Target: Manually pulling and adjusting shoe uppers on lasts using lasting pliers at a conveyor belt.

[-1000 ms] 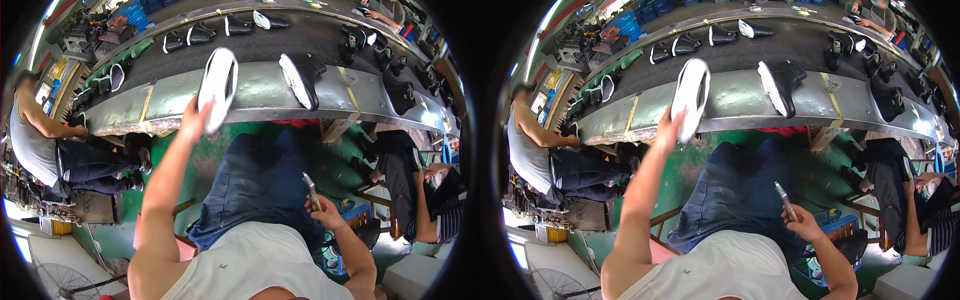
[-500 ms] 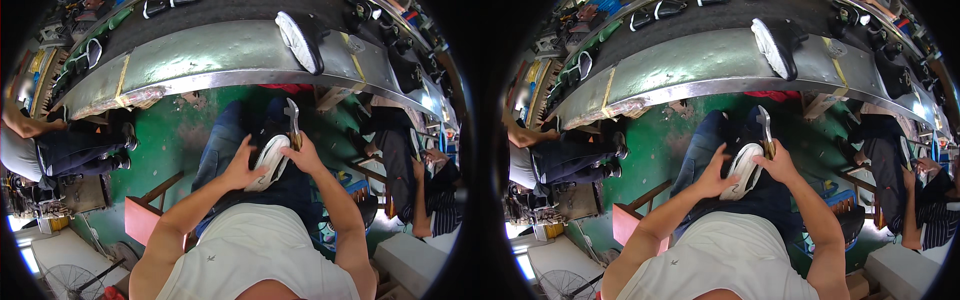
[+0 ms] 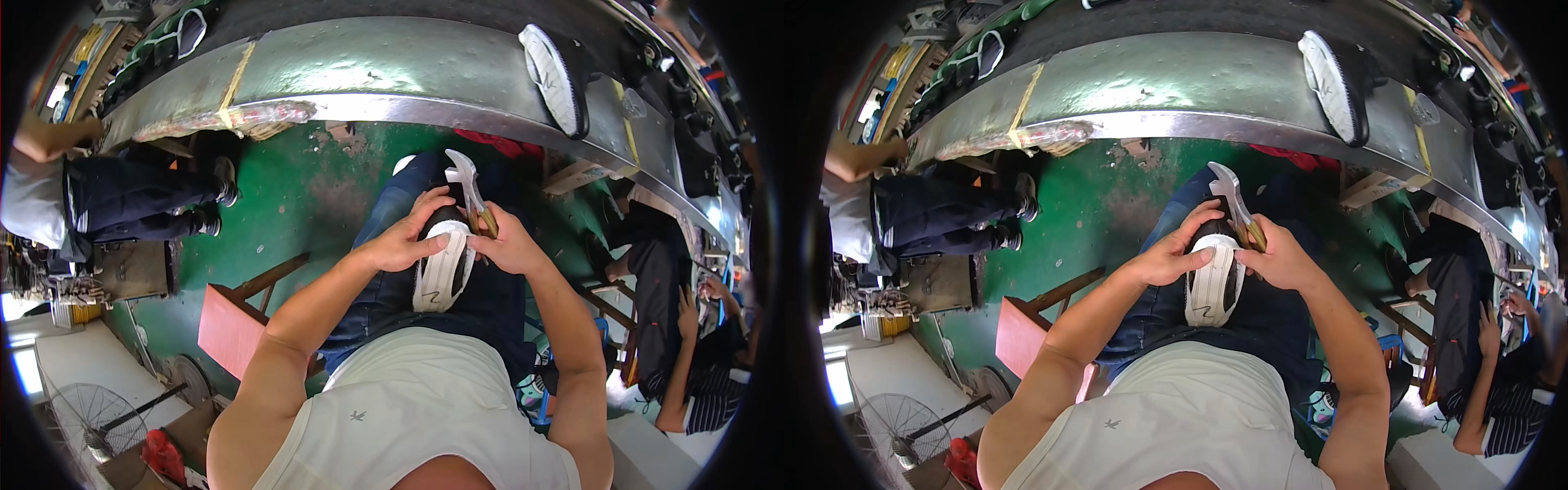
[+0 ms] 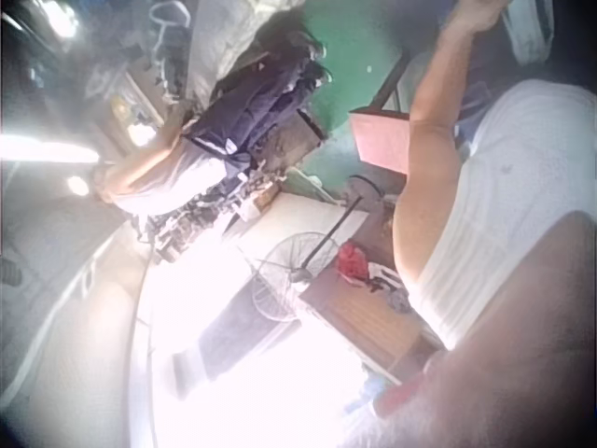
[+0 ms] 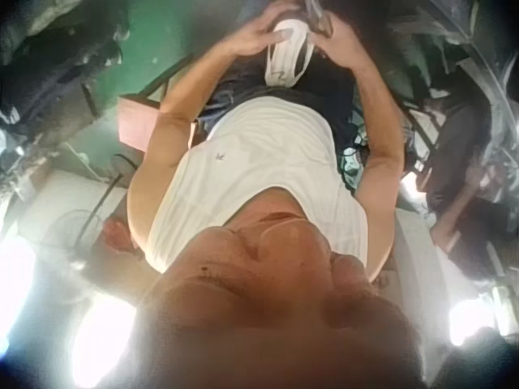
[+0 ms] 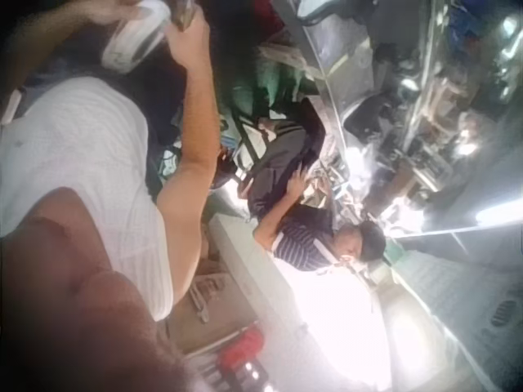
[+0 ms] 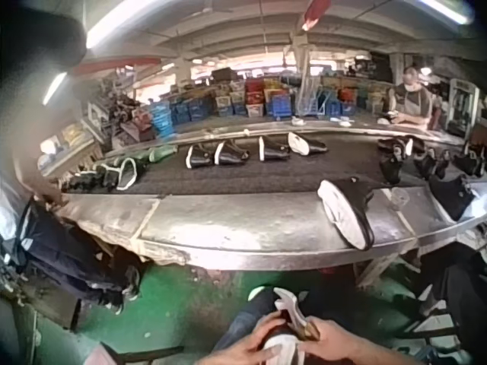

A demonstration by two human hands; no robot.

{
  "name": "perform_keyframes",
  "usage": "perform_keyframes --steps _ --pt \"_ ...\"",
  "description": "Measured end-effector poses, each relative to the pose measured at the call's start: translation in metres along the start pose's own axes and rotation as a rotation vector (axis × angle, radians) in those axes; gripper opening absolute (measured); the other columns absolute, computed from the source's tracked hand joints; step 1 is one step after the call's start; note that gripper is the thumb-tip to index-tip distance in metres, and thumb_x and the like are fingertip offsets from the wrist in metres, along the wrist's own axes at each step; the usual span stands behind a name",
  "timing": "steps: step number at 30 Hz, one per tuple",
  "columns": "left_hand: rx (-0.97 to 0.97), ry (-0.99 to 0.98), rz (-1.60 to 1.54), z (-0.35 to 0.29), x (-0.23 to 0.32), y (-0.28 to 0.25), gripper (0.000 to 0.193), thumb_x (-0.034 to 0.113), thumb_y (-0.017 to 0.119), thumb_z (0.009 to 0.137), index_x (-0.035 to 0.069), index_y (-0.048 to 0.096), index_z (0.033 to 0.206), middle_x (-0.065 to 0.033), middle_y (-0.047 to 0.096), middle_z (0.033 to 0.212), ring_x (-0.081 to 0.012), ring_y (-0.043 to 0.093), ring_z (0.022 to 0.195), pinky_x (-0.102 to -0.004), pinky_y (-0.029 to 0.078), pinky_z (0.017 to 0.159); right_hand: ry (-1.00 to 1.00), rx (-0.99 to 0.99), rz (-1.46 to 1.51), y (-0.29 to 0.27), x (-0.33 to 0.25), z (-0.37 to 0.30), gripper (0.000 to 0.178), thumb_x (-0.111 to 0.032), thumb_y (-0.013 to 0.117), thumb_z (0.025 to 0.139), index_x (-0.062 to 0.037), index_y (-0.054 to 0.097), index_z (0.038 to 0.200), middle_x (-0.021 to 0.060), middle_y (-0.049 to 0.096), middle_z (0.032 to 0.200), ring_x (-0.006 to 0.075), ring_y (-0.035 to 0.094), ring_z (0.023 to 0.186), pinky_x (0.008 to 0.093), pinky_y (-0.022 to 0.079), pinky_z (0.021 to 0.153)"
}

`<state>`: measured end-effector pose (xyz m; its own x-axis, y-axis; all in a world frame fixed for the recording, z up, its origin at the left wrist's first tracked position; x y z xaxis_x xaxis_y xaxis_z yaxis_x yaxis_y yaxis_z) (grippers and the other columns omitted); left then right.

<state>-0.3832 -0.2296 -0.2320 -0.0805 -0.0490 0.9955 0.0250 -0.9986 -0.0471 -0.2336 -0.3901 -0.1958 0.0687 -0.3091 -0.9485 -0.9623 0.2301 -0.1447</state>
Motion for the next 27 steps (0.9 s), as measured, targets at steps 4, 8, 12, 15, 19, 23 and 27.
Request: perform_keyframes --steps 4,8,12,15,19,23,27 --pt "0.175 -0.041 0.167 -0.014 0.003 0.001 0.064 0.022 0.064 0.098 0.006 0.033 0.152 -0.0191 0.023 0.162 -0.0333 0.024 0.151 -0.0444 0.024 0.121 -0.295 0.198 -0.575 0.024 -0.02 -0.006 0.041 -0.006 0.072 0.085 0.0007 0.053 0.121 0.0156 0.067 0.099 0.0316 0.07 0.08 0.0412 0.057 0.073" --pt "0.245 0.088 0.395 -0.021 0.012 0.002 0.061 0.015 0.068 0.093 0.004 0.039 0.146 -0.0239 0.031 0.157 -0.0393 0.031 0.148 -0.0454 0.029 0.118 -0.884 0.311 -0.878 0.042 -0.047 -0.005 0.044 -0.002 0.071 0.077 -0.001 0.056 0.118 0.0165 0.068 0.111 0.034 0.07 0.095 0.0427 0.057 0.082" --pt "0.272 -0.017 0.296 -0.026 0.008 0.004 0.061 0.026 0.066 0.098 0.002 0.038 0.147 -0.0238 0.034 0.156 -0.0356 0.034 0.146 -0.0431 0.029 0.118 -0.675 0.302 -0.771 0.05 -0.035 -0.004 0.038 -0.001 0.07 0.082 -0.0018 0.057 0.118 0.0154 0.07 0.111 0.0316 0.07 0.094 0.0402 0.057 0.085" --pt "0.297 -0.029 0.262 -0.029 0.012 0.0 0.061 0.032 0.064 0.1 0.003 0.04 0.148 -0.0235 0.035 0.155 -0.0328 0.035 0.146 -0.0406 0.029 0.118 -0.361 0.431 -0.306 0.045 -0.025 0.007 0.033 -0.003 0.069 0.086 -0.0018 0.057 0.117 0.0147 0.072 0.105 0.0296 0.071 0.092 0.0361 0.056 0.085" --pt "0.366 -0.046 0.142 -0.038 0.004 0.002 0.056 0.032 0.062 0.102 0.006 0.042 0.147 -0.0209 0.035 0.156 -0.0292 0.035 0.145 -0.038 0.028 0.118 -0.217 0.291 -0.049 0.033 -0.017 0.007 0.027 -0.009 0.068 0.091 -0.0006 0.059 0.114 0.0084 0.073 0.097 0.0199 0.07 0.085 0.0317 0.055 0.08" --pt "0.423 -0.064 0.18 -0.041 -0.002 0.002 0.049 0.031 0.055 0.105 0.009 0.042 0.148 -0.0176 0.034 0.158 -0.0279 0.036 0.145 -0.0375 0.028 0.118 0.132 0.213 0.086 0.037 -0.009 -0.067 0.028 -0.02 0.061 0.099 -0.0008 0.061 0.119 0.0052 0.07 0.092 0.0125 0.065 0.078 0.03 0.053 0.074" --pt "0.4 -0.076 0.151 -0.038 -0.003 0.003 0.048 0.031 0.051 0.107 0.01 0.04 0.149 -0.0177 0.032 0.159 -0.0284 0.033 0.147 -0.0379 0.026 0.119 0.218 0.024 0.071 0.059 0.01 -0.103 0.029 -0.02 0.059 0.1 -0.0001 0.061 0.121 0.0054 0.068 0.091 0.0116 0.062 0.077 0.0292 0.052 0.072"
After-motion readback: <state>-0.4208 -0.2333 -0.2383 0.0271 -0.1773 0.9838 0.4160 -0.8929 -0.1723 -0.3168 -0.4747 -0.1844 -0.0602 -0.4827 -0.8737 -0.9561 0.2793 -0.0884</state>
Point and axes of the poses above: each hand's wrist, its own z-axis towards the middle knuckle, its own y-axis out of the palm, x = y × z, the point moved 3 cm from there along z, towards the middle knuckle
